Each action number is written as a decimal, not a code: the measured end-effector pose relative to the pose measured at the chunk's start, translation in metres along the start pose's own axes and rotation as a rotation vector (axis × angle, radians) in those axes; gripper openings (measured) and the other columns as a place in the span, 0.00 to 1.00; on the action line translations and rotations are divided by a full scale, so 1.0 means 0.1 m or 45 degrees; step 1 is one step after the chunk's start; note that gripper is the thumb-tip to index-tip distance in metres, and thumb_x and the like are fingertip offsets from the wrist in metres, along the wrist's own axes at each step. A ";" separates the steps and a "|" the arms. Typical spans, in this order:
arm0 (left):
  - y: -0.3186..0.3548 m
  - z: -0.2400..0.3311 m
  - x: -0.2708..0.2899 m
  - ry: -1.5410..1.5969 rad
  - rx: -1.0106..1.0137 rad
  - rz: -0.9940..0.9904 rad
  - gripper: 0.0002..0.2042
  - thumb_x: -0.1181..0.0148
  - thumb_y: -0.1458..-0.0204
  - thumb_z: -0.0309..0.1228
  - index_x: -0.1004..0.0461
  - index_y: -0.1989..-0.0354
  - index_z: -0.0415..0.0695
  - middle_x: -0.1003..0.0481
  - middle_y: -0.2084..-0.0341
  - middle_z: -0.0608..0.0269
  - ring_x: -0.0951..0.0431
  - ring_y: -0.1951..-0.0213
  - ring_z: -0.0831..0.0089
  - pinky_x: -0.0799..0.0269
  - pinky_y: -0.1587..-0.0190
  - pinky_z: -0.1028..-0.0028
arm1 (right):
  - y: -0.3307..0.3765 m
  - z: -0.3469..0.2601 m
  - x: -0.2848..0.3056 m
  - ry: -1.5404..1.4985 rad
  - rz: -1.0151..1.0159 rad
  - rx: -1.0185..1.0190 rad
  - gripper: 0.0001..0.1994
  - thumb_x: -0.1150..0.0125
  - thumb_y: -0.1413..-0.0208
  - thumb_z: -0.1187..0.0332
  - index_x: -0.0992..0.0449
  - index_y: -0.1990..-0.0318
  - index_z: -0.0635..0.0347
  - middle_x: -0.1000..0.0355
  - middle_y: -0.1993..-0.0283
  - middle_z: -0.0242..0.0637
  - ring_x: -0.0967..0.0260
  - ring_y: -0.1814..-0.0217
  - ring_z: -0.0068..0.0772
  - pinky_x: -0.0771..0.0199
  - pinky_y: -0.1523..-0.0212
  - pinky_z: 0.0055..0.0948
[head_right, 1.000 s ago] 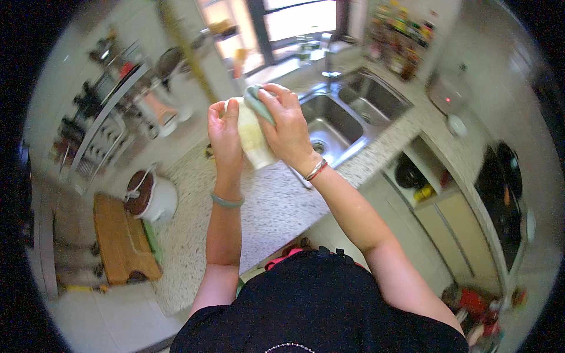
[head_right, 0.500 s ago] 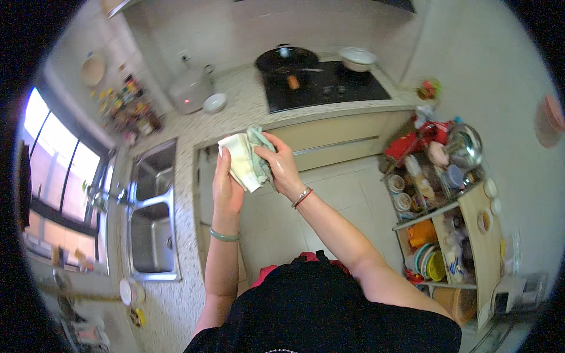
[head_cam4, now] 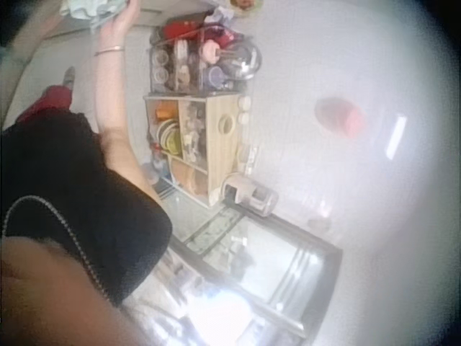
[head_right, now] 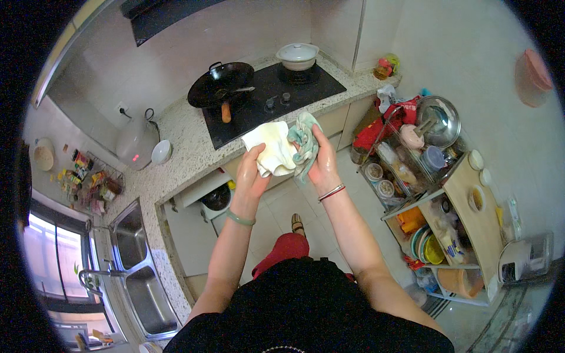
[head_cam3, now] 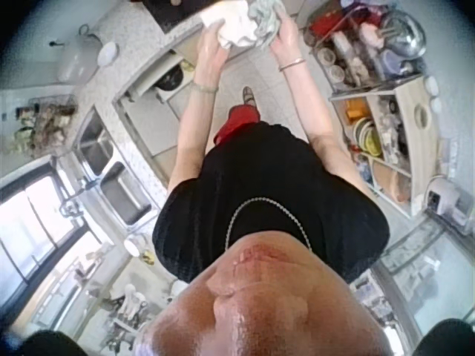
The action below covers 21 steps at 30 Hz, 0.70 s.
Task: The person cleans a kitchen range hood and stovetop using a cloth, repeatedly rinsing the cloth at the sink. They then carry a covered ceramic pot to a dining table, place it down, and return to the kitchen to put the cloth away. Finally, they arrange a small bag of pickled vegetables on the table.
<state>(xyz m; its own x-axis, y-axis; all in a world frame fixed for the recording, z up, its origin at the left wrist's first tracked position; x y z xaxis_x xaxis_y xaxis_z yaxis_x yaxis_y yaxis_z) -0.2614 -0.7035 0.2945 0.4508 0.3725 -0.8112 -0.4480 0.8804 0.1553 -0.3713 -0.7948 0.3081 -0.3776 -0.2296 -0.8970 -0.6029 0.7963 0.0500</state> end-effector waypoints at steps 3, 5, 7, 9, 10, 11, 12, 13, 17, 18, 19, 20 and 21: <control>-0.57 0.04 -0.10 0.057 0.025 -0.086 0.19 0.50 0.44 0.25 0.39 0.43 0.36 0.31 0.49 0.54 0.28 0.49 0.62 0.30 0.47 0.65 | -0.44 -0.06 0.03 0.012 0.012 -0.043 0.13 0.49 0.41 0.69 0.30 0.54 0.68 0.27 0.55 0.42 0.27 0.54 0.35 0.26 0.50 0.33; -1.01 0.05 -0.25 0.010 -0.007 -0.183 0.20 0.49 0.45 0.24 0.39 0.43 0.38 0.30 0.50 0.55 0.28 0.49 0.63 0.30 0.48 0.66 | -0.90 -0.14 0.26 0.021 0.047 -0.052 0.12 0.48 0.44 0.73 0.30 0.54 0.68 0.27 0.55 0.42 0.27 0.54 0.35 0.26 0.51 0.33; -1.38 0.10 -0.41 -0.111 -0.109 -0.239 0.20 0.48 0.45 0.24 0.38 0.43 0.38 0.30 0.51 0.56 0.27 0.50 0.63 0.30 0.48 0.66 | -1.27 -0.24 0.35 0.112 0.092 -0.040 0.12 0.47 0.45 0.74 0.30 0.54 0.68 0.27 0.55 0.42 0.27 0.55 0.36 0.26 0.52 0.34; -1.73 0.13 -0.48 -0.159 -0.110 -0.224 0.21 0.51 0.49 0.19 0.38 0.44 0.36 0.30 0.52 0.55 0.27 0.50 0.63 0.29 0.49 0.67 | -1.60 -0.40 0.32 0.139 0.074 0.030 0.15 0.45 0.45 0.75 0.32 0.51 0.68 0.28 0.54 0.42 0.28 0.55 0.38 0.25 0.55 0.35; -1.86 0.16 -0.48 -0.162 -0.088 -0.186 0.22 0.52 0.51 0.18 0.38 0.44 0.36 0.30 0.52 0.55 0.27 0.50 0.62 0.29 0.49 0.67 | -1.71 -0.48 0.30 0.152 0.078 0.086 0.15 0.45 0.45 0.74 0.33 0.50 0.68 0.28 0.53 0.42 0.28 0.55 0.38 0.25 0.55 0.36; -2.00 0.18 -0.49 -0.165 -0.066 -0.148 0.23 0.53 0.52 0.17 0.38 0.44 0.36 0.30 0.52 0.54 0.27 0.50 0.62 0.29 0.50 0.67 | -1.84 -0.56 0.29 0.165 0.083 0.142 0.16 0.44 0.45 0.74 0.34 0.48 0.67 0.28 0.53 0.42 0.27 0.55 0.38 0.25 0.55 0.36; -2.16 0.22 -0.51 -0.218 -0.049 -0.078 0.25 0.55 0.55 0.15 0.38 0.44 0.35 0.30 0.51 0.53 0.27 0.50 0.61 0.29 0.50 0.66 | -2.03 -0.68 0.39 0.171 0.061 0.167 0.17 0.45 0.43 0.74 0.35 0.46 0.66 0.29 0.51 0.43 0.28 0.52 0.39 0.25 0.52 0.37; -2.33 0.25 -0.50 -0.219 -0.071 -0.056 0.24 0.55 0.55 0.15 0.39 0.44 0.35 0.30 0.51 0.53 0.27 0.50 0.61 0.29 0.50 0.65 | -2.18 -0.74 0.49 0.121 0.077 0.172 0.17 0.46 0.42 0.73 0.35 0.46 0.67 0.29 0.51 0.43 0.28 0.52 0.39 0.25 0.51 0.37; -3.02 0.31 -0.35 -0.206 -0.144 -0.003 0.20 0.55 0.46 0.18 0.39 0.43 0.37 0.31 0.50 0.53 0.28 0.49 0.60 0.29 0.48 0.64 | -2.68 -0.87 0.82 -0.020 0.140 0.183 0.16 0.49 0.39 0.70 0.34 0.45 0.68 0.30 0.47 0.43 0.29 0.49 0.39 0.25 0.48 0.37; -3.16 0.32 -0.27 -0.192 -0.129 0.045 0.18 0.55 0.44 0.20 0.39 0.43 0.38 0.31 0.49 0.53 0.28 0.49 0.60 0.29 0.48 0.63 | -2.78 -0.87 0.87 -0.038 0.155 0.182 0.16 0.50 0.39 0.70 0.35 0.45 0.68 0.30 0.48 0.43 0.30 0.48 0.39 0.26 0.47 0.38; -3.28 0.31 -0.24 -0.164 -0.118 0.094 0.17 0.54 0.41 0.22 0.39 0.43 0.39 0.31 0.49 0.54 0.28 0.49 0.60 0.29 0.48 0.63 | -2.86 -0.90 0.87 -0.042 0.168 0.178 0.16 0.51 0.38 0.71 0.35 0.45 0.69 0.31 0.48 0.44 0.30 0.48 0.40 0.26 0.47 0.38; -3.40 0.33 -0.22 -0.173 -0.100 0.110 0.17 0.53 0.39 0.26 0.39 0.42 0.41 0.31 0.48 0.55 0.28 0.48 0.60 0.29 0.47 0.63 | -2.93 -0.91 0.87 -0.044 0.209 0.148 0.16 0.51 0.38 0.70 0.34 0.45 0.69 0.31 0.47 0.44 0.30 0.48 0.40 0.25 0.48 0.38; -3.49 0.34 -0.19 -0.156 -0.139 0.146 0.16 0.53 0.39 0.28 0.39 0.42 0.42 0.31 0.48 0.56 0.28 0.49 0.61 0.29 0.48 0.62 | -3.04 -0.93 0.89 -0.040 0.207 0.152 0.16 0.52 0.38 0.70 0.34 0.45 0.69 0.31 0.47 0.44 0.30 0.48 0.40 0.25 0.48 0.38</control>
<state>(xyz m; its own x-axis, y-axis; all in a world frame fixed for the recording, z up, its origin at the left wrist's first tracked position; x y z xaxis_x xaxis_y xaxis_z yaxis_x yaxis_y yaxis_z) -0.0874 -1.0079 0.2745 0.4793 0.5073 -0.7161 -0.5800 0.7955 0.1754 -0.2866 -1.1092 0.2542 -0.4398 -0.0763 -0.8948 -0.4475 0.8825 0.1447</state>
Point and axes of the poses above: each hand's wrist, its own y-axis away from the middle knuckle, its own x-axis out of the back of the hand, z = x × y, the point moved 9 cm from there along -y, towards the middle knuckle
